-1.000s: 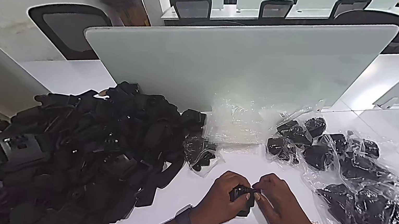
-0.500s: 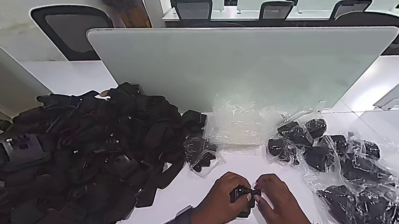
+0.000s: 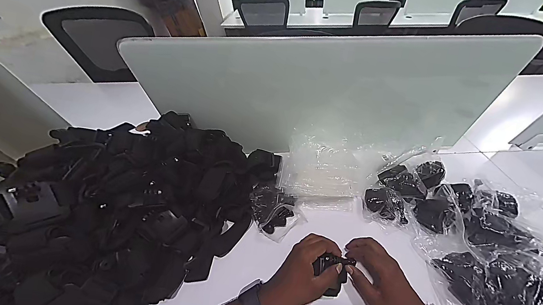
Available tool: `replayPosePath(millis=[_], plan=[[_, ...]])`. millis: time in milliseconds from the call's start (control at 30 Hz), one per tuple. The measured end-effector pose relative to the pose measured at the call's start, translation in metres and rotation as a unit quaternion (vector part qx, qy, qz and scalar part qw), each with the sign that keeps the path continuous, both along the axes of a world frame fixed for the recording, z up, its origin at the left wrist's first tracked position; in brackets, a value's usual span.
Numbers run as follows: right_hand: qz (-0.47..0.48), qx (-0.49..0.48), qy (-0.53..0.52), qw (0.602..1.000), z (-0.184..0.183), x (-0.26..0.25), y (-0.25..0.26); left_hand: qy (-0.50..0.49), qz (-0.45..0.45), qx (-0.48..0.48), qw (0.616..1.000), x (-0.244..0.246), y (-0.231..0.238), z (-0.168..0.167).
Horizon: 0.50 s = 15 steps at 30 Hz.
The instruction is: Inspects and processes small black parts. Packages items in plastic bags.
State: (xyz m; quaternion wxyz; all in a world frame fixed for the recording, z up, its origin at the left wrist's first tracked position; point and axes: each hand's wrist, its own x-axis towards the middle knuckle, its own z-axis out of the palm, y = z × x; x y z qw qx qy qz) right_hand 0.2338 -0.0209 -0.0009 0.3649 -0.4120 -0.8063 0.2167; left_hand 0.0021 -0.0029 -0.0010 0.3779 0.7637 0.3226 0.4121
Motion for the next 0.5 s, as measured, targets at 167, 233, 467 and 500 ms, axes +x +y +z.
replayPosePath(millis=[167,233,467,500], plan=[[0.005,-0.013,0.021,1.0,0.0005,-0.0007,0.001,0.003,0.003,0.003,1.0,-0.0003,-0.0004,0.0003],[0.009,-0.024,-0.004,1.0,0.0024,0.0004,0.0001,0.003,0.002,0.005,1.0,-0.0001,-0.0002,-0.0003],[0.007,-0.03,0.004,1.0,0.0006,-0.0006,0.0008,-0.003,-0.003,0.001,1.0,-0.0005,0.0001,-0.0003],[0.007,-0.029,0.02,0.999,0.0001,-0.001,0.0011,-0.003,-0.003,0.002,1.0,-0.0004,0.0002,-0.0006]])
